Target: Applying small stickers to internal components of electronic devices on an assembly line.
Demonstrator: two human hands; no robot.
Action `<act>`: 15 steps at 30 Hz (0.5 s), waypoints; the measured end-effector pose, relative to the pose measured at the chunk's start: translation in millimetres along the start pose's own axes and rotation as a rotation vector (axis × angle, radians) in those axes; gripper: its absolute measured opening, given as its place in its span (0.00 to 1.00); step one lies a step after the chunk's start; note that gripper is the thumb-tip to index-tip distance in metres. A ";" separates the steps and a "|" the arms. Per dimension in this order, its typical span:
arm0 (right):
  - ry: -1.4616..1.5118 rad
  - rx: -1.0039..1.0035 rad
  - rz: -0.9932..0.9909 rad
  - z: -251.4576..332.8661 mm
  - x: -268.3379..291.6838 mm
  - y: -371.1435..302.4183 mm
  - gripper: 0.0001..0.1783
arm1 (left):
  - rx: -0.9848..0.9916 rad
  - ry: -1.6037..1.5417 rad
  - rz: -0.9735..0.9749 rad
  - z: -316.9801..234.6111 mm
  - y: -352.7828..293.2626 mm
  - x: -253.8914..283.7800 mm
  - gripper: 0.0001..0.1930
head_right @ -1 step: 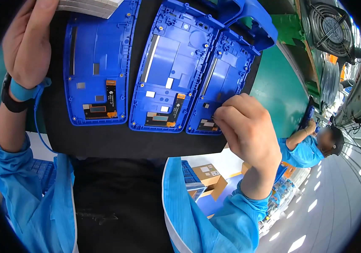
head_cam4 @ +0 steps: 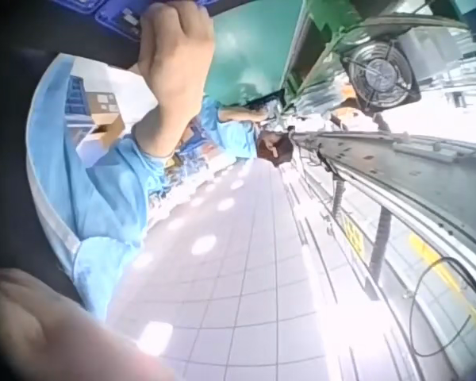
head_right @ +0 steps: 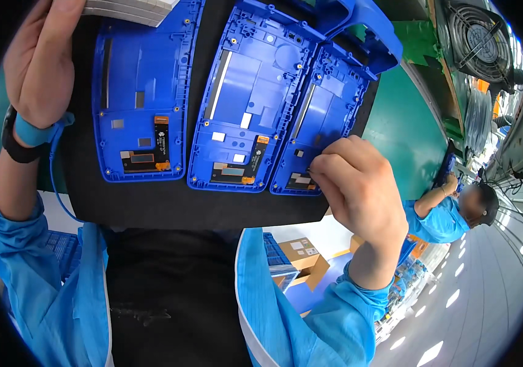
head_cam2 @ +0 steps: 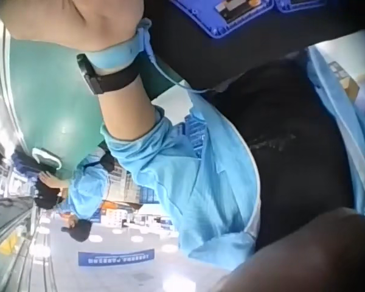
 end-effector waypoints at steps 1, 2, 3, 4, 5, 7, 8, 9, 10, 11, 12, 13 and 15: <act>-0.005 -0.010 0.001 -0.4 1.6 -2.8 0.11 | -0.004 -0.011 -0.001 -5.8 -2.7 -1.1 0.14; -0.010 -0.012 -0.001 -0.9 1.0 -3.9 0.11 | 0.131 -0.029 0.038 -3.4 -11.5 -3.8 0.14; -0.014 -0.014 -0.004 -1.4 0.5 -4.8 0.11 | 0.267 -0.048 0.078 4.2 -19.0 -7.8 0.14; -0.013 -0.011 -0.004 -0.9 0.7 -4.1 0.11 | 0.267 -0.045 0.077 5.3 -17.8 -6.2 0.14; -0.011 -0.013 -0.007 -0.9 1.0 -3.5 0.11 | 0.239 -0.029 0.092 5.1 -14.9 -5.6 0.14; -0.008 -0.014 -0.010 -1.0 1.4 -3.2 0.11 | 0.211 -0.011 0.107 3.3 -13.0 -6.5 0.14; -0.008 -0.017 -0.007 -1.6 1.0 -3.6 0.11 | 0.219 -0.010 0.090 3.7 -13.3 -6.2 0.14; -0.009 -0.019 -0.004 -2.0 0.6 -3.9 0.11 | 0.227 -0.008 0.073 4.2 -13.2 -5.2 0.14; -0.010 -0.019 -0.004 -1.9 0.4 -3.9 0.11 | 0.227 -0.008 0.073 4.7 -12.6 -5.5 0.14; -0.007 -0.020 -0.011 -1.7 0.8 -3.8 0.11 | 0.207 -0.007 0.071 3.7 -11.5 -5.5 0.14; -0.005 -0.021 -0.018 -1.7 1.3 -3.6 0.11 | 0.187 -0.006 0.069 2.4 -10.7 -5.5 0.14; -0.006 -0.021 -0.018 -2.0 1.6 -3.9 0.11 | 0.186 -0.006 0.069 2.5 -10.4 -5.7 0.14; -0.001 -0.025 -0.016 -2.8 2.2 -4.3 0.11 | 0.196 -0.035 0.065 4.0 -10.5 -6.1 0.14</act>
Point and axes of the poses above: each hand's wrist, its own y-axis towards the middle knuckle, its own x-axis out of the back of the hand, z = x × y, the point moved 10 cm from there along y, towards the middle knuckle, and after that the axes turned 10 degrees about -y, right-handed, at the moved point
